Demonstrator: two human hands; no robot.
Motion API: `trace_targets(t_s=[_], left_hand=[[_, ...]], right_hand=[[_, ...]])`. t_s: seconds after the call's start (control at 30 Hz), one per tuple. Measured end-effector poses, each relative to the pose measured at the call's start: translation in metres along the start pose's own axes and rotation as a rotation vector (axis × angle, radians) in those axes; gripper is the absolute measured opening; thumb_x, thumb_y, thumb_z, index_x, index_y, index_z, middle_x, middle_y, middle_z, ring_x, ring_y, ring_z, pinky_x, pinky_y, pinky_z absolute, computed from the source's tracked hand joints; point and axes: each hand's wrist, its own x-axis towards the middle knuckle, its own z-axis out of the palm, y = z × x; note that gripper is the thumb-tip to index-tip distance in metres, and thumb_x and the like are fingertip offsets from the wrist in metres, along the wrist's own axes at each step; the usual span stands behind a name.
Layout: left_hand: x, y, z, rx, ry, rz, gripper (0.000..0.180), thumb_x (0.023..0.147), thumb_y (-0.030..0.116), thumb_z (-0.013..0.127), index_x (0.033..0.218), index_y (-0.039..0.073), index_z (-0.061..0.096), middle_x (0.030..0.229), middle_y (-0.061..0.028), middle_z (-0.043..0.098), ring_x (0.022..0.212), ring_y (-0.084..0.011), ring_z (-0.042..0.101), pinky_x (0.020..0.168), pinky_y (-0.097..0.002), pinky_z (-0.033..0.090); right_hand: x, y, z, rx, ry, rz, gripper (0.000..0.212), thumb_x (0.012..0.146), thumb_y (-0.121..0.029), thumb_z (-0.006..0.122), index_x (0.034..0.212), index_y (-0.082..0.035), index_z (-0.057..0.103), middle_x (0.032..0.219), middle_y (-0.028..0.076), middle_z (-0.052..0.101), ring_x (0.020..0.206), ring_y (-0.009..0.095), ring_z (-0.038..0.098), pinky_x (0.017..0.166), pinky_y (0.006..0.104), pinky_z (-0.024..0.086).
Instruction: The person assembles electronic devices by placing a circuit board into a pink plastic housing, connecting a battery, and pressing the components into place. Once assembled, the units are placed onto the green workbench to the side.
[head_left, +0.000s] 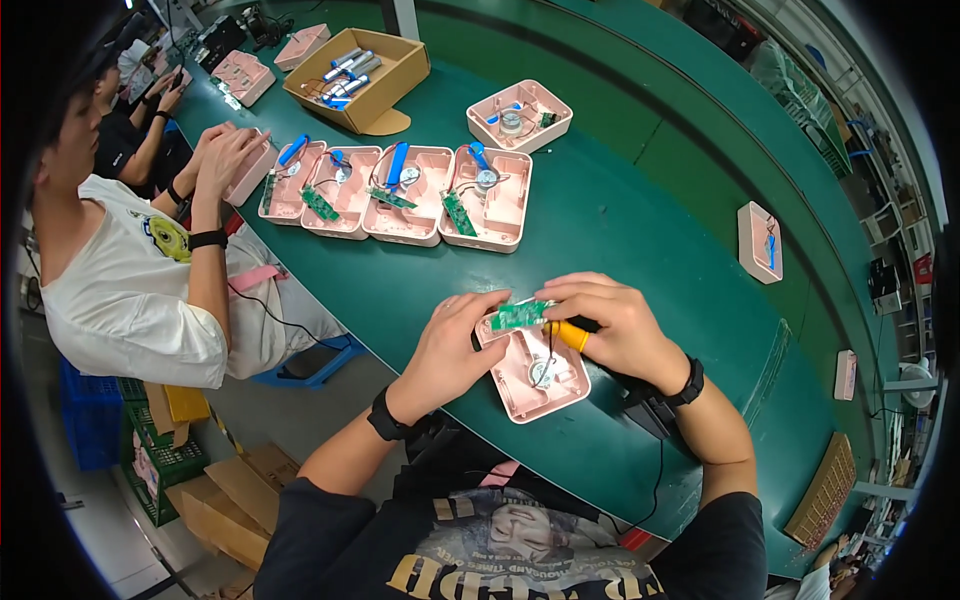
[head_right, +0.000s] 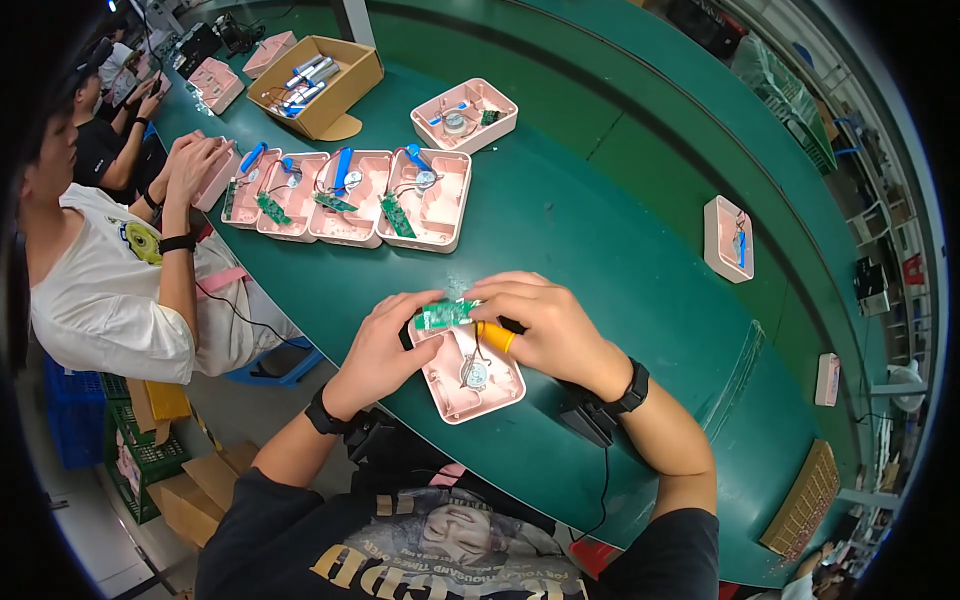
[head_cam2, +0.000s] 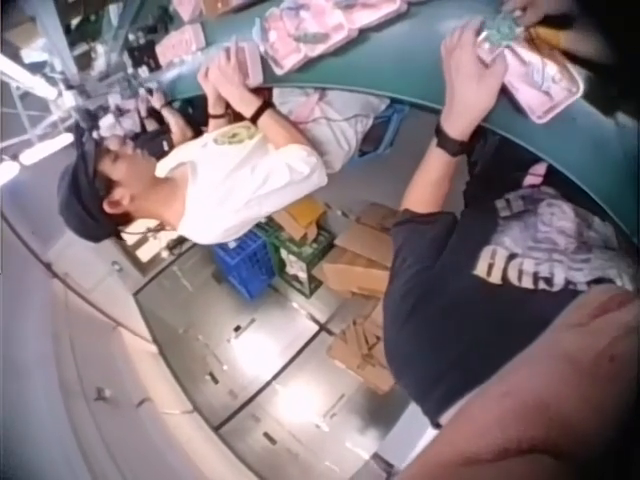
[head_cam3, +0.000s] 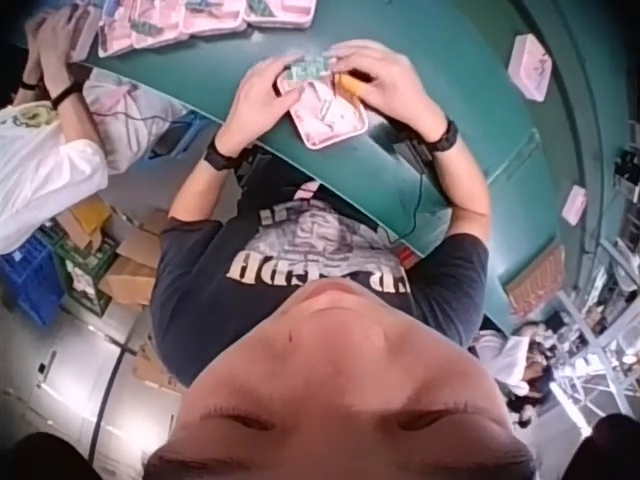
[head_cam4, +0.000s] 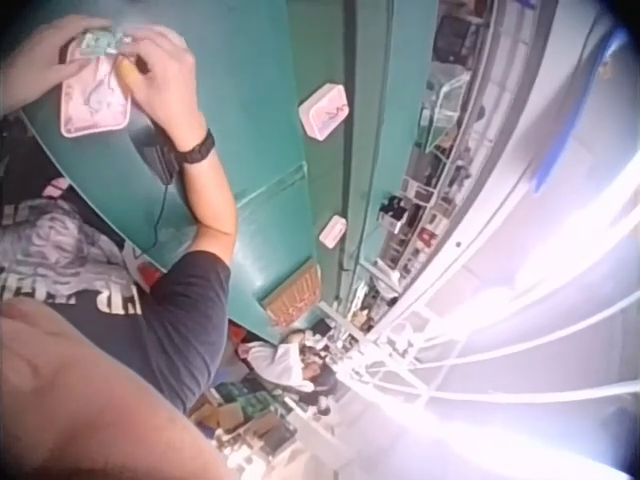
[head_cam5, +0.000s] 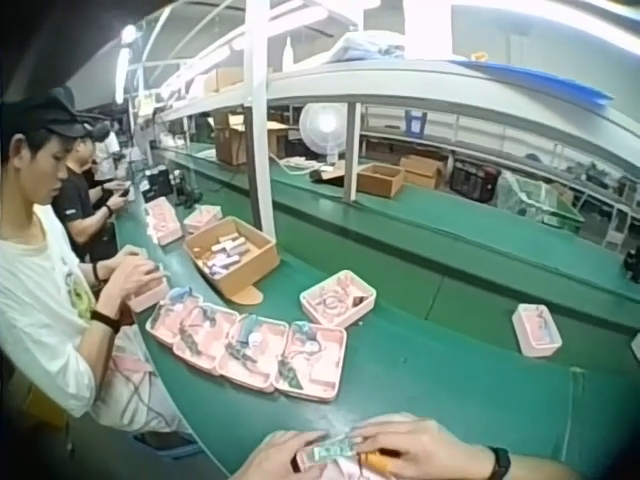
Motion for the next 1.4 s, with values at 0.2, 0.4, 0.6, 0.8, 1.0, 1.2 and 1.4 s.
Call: trace_targets(t_s=[0.2, 0.4, 0.6, 0.8, 1.0, 1.2, 1.4], left_hand=[[-0.001, -0.001, 0.005, -0.060, 0.004, 0.068, 0.046, 0.087, 0.011, 0.081, 0.130, 0.005, 0.068, 0.116, -0.0142, 0.075, 0.106, -0.0369, 0.069, 0.104, -0.0483, 0.051], [0.001, 0.001, 0.004, 0.091, 0.069, 0.196, 0.034, 0.085, 0.008, 0.084, 0.117, 0.005, 0.074, 0.119, -0.0136, 0.078, 0.098, -0.0334, 0.077, 0.090, -0.0434, 0.063], [0.006, 0.013, 0.004, 0.219, -0.037, 0.146, 0.019, 0.083, 0.007, 0.085, 0.100, 0.005, 0.078, 0.124, -0.0144, 0.078, 0.089, -0.0274, 0.077, 0.075, -0.0382, 0.064], [0.001, -0.008, 0.002, 0.208, 0.063, 0.198, 0.025, 0.086, -0.004, 0.081, 0.109, -0.002, 0.072, 0.125, -0.0235, 0.076, 0.108, -0.0383, 0.076, 0.086, -0.0430, 0.061], [0.002, -0.008, -0.006, 0.270, 0.007, 0.258, 0.024, 0.086, -0.004, 0.081, 0.107, -0.002, 0.072, 0.127, -0.0229, 0.076, 0.099, -0.0364, 0.076, 0.078, -0.0399, 0.060], [0.014, 0.000, 0.001, 0.256, -0.013, 0.267, 0.018, 0.086, 0.005, 0.084, 0.102, 0.004, 0.076, 0.127, -0.0181, 0.077, 0.088, -0.0321, 0.078, 0.073, -0.0371, 0.062], [0.004, 0.002, 0.008, 0.321, 0.080, 0.270, 0.017, 0.085, 0.010, 0.087, 0.096, 0.004, 0.076, 0.124, -0.0131, 0.078, 0.088, -0.0275, 0.078, 0.076, -0.0369, 0.064]], right_hand=[[-0.001, -0.014, 0.004, -0.019, -0.146, 0.075, 0.019, 0.083, -0.005, 0.083, 0.102, -0.007, 0.080, 0.129, 0.007, 0.075, 0.122, 0.032, 0.069, 0.104, 0.0439, 0.056], [-0.007, -0.021, 0.009, -0.189, -0.188, 0.059, 0.019, 0.080, -0.006, 0.080, 0.098, -0.003, 0.076, 0.122, 0.011, 0.073, 0.118, 0.032, 0.068, 0.102, 0.0442, 0.055], [-0.019, -0.016, 0.016, -0.343, -0.242, 0.016, 0.016, 0.075, -0.009, 0.072, 0.087, 0.000, 0.068, 0.098, 0.016, 0.068, 0.098, 0.033, 0.070, 0.088, 0.0431, 0.059], [-0.008, -0.008, 0.030, -0.264, -0.168, 0.039, 0.014, 0.078, -0.010, 0.072, 0.085, 0.001, 0.067, 0.083, 0.015, 0.068, 0.085, 0.034, 0.073, 0.078, 0.0433, 0.059], [-0.006, -0.019, 0.035, -0.285, -0.167, 0.017, 0.014, 0.079, -0.012, 0.072, 0.082, 0.000, 0.066, 0.082, 0.016, 0.068, 0.085, 0.033, 0.073, 0.076, 0.0441, 0.059], [-0.012, -0.020, 0.014, -0.351, -0.216, -0.016, 0.013, 0.079, -0.014, 0.069, 0.084, -0.003, 0.064, 0.093, 0.014, 0.068, 0.089, 0.033, 0.071, 0.079, 0.0431, 0.058], [-0.003, -0.023, -0.004, -0.225, -0.367, 0.162, 0.016, 0.088, -0.007, 0.071, 0.099, 0.002, 0.063, 0.117, 0.020, 0.070, 0.101, 0.037, 0.072, 0.090, 0.0450, 0.060]])
